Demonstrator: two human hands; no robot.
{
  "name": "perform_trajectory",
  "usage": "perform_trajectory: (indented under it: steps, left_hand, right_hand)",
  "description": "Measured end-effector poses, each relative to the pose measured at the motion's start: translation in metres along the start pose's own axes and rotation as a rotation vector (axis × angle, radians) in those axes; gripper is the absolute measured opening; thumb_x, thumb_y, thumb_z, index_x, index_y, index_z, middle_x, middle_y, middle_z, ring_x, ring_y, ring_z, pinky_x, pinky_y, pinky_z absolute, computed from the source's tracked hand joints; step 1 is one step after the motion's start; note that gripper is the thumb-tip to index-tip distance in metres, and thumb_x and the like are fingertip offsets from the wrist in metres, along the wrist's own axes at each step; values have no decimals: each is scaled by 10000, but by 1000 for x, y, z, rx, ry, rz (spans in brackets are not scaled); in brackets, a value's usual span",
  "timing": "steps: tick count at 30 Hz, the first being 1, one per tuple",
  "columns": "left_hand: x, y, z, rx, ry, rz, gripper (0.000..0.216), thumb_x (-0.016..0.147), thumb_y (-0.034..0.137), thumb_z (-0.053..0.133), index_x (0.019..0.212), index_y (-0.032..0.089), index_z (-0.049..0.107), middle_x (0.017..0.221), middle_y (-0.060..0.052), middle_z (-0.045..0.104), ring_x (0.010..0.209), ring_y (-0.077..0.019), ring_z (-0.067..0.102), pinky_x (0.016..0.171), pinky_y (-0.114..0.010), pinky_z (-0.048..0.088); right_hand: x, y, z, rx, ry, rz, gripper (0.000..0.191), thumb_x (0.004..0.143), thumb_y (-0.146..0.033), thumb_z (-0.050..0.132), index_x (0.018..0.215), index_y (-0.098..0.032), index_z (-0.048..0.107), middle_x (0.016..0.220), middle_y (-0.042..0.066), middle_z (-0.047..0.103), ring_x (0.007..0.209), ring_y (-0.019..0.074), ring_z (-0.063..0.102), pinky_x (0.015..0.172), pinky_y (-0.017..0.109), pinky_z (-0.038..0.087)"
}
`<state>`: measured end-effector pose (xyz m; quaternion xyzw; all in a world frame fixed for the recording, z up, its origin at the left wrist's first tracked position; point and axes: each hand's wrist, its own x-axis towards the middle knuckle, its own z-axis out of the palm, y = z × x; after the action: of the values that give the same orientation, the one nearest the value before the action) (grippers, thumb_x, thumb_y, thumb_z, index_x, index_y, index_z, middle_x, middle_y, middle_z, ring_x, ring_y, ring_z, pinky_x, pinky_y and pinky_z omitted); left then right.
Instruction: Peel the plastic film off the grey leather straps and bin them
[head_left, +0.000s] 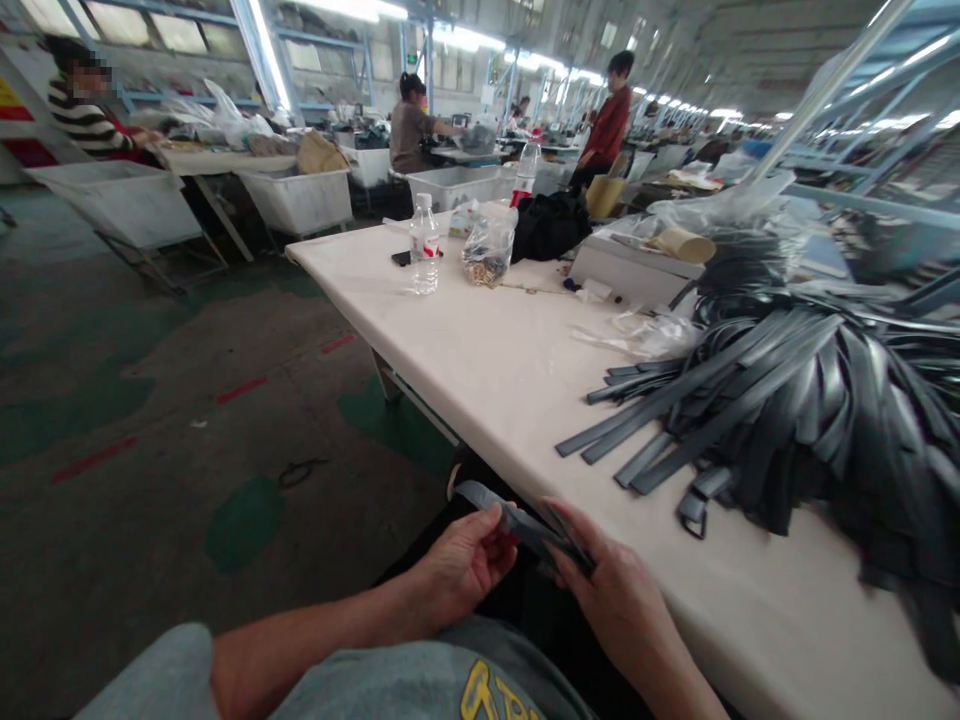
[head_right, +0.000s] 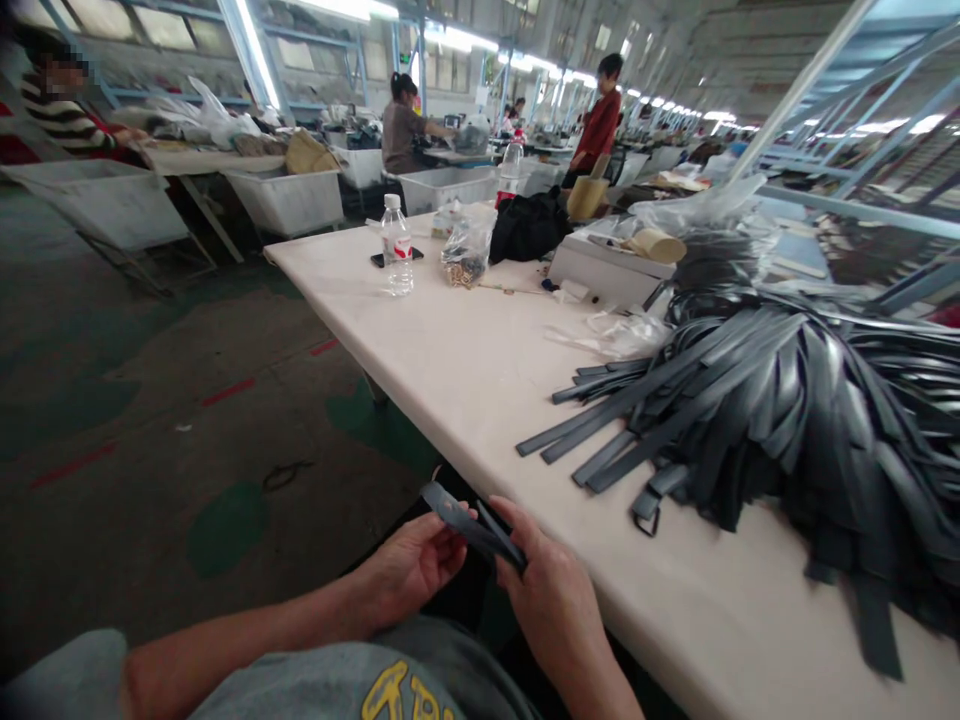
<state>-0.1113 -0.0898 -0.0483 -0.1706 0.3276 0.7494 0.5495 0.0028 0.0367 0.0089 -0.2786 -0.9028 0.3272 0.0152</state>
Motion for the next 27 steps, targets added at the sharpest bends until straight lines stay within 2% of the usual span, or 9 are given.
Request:
perform_trajectory:
  steps: [2, 6, 11, 14, 16, 19, 22, 24, 27]
  left_hand:
    - [-3, -4, 2, 38, 2, -36, 57, 817, 159, 680, 862, 130, 701, 806, -46, 735, 731, -131, 672, 676, -230, 507]
    - [-7, -8, 7, 104, -101, -88, 73, 787, 119, 697, 859, 116, 708, 808, -53, 726, 708, -124, 665, 693, -219, 508]
    - [0, 8, 4, 33, 56, 13, 97, 874, 169, 626, 857, 118, 706, 860, -61, 742, 712, -114, 671, 658, -212, 511]
    - [1, 10, 2, 39, 62, -8, 118, 885, 180, 617, 920, 110, 705, 907, -64, 744, 741, -116, 679, 661, -220, 517]
    - [0, 3, 1, 72, 38, -25, 106, 871, 193, 639, 903, 117, 705, 859, -54, 742, 740, -123, 680, 653, -222, 515]
    - [-4, -10, 1, 130, -65, -63, 51, 832, 164, 677, 845, 122, 702, 777, -35, 727, 716, -124, 675, 673, -229, 518]
    - [-4, -11, 2, 143, -125, -67, 57, 841, 142, 658, 860, 113, 703, 794, -39, 731, 719, -119, 675, 709, -233, 525]
    - [-4, -4, 3, 130, -66, -43, 105, 882, 161, 614, 908, 112, 703, 848, -54, 746, 746, -122, 685, 691, -227, 527]
    - [-5, 7, 5, 101, 30, -40, 158, 924, 175, 559, 966, 103, 694, 925, -75, 758, 768, -124, 697, 665, -222, 535]
  right_hand:
    - [-4, -2, -4, -69, 14, 6, 515, 817, -198, 494, 1322, -294, 513, 834, 6, 733, 726, 225, 695, 689, 338, 503]
    - [-1, -15, 0, -115, -7, -11, 536, 783, -123, 489, 1292, -281, 548, 905, 31, 751, 841, 252, 706, 740, 350, 507]
    - [-12, -3, -12, 125, 0, 25, 414, 915, -322, 416, 1307, -255, 528, 831, 23, 751, 721, 213, 711, 716, 327, 530]
    - [-24, 9, -19, 45, 58, 49, 426, 875, -283, 448, 1290, -261, 543, 799, 19, 739, 754, 238, 708, 719, 355, 524]
    - [-25, 9, -14, -13, 105, 72, 455, 843, -233, 470, 1292, -264, 538, 852, 29, 742, 797, 260, 710, 726, 379, 522]
    - [-14, -3, 4, -51, 106, 75, 502, 815, -152, 489, 1306, -250, 527, 930, 53, 748, 839, 291, 714, 745, 414, 525]
    - [-5, -12, 11, 19, 90, 5, 420, 841, -133, 487, 1238, -234, 582, 958, 62, 751, 892, 295, 710, 784, 416, 528]
    - [-8, -10, 4, 175, 95, -87, 298, 912, -219, 475, 1167, -250, 625, 937, 35, 752, 886, 253, 710, 795, 367, 538]
    - [-24, 3, -9, 353, 148, -237, 265, 926, -341, 533, 1162, -272, 634, 993, 16, 743, 895, 202, 702, 788, 288, 544]
